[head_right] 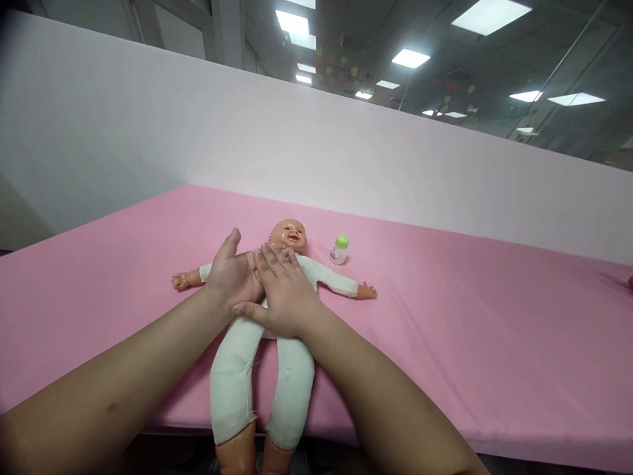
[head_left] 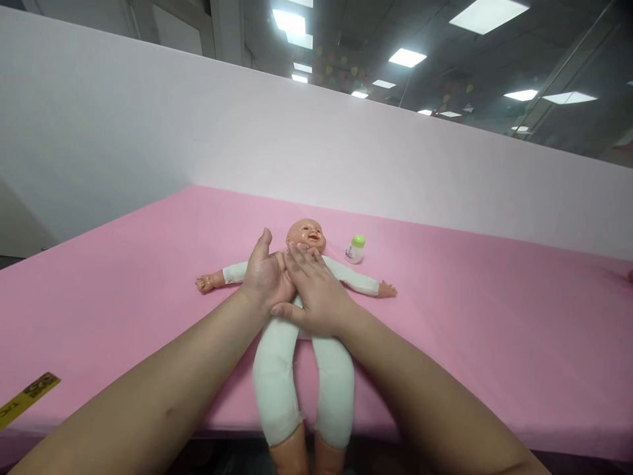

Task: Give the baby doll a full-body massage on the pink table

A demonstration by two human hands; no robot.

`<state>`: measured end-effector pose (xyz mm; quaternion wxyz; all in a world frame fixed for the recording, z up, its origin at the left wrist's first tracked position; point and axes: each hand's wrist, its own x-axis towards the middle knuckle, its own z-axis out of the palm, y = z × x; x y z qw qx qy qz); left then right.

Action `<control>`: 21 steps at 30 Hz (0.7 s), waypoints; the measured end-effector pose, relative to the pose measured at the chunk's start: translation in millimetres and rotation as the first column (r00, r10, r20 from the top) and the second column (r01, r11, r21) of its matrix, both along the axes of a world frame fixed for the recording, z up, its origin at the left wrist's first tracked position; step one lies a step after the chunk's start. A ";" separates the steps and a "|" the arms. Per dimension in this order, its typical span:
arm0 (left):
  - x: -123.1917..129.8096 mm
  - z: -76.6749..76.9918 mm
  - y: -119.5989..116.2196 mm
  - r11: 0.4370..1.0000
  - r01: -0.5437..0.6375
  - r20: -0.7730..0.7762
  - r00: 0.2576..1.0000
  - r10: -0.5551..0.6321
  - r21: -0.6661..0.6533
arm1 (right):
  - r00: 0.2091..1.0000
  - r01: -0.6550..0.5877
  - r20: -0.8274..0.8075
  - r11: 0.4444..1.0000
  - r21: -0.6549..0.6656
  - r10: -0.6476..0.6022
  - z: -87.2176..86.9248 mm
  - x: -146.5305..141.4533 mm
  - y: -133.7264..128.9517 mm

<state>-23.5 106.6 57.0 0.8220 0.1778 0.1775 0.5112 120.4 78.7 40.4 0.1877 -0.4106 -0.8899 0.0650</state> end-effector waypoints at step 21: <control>2.6 -6.1 -3.6 0.998 -0.053 -0.048 0.997 0.055 0.043 | 0.994 -0.112 0.008 0.994 0.007 0.112 0.6 -9.8 -10.9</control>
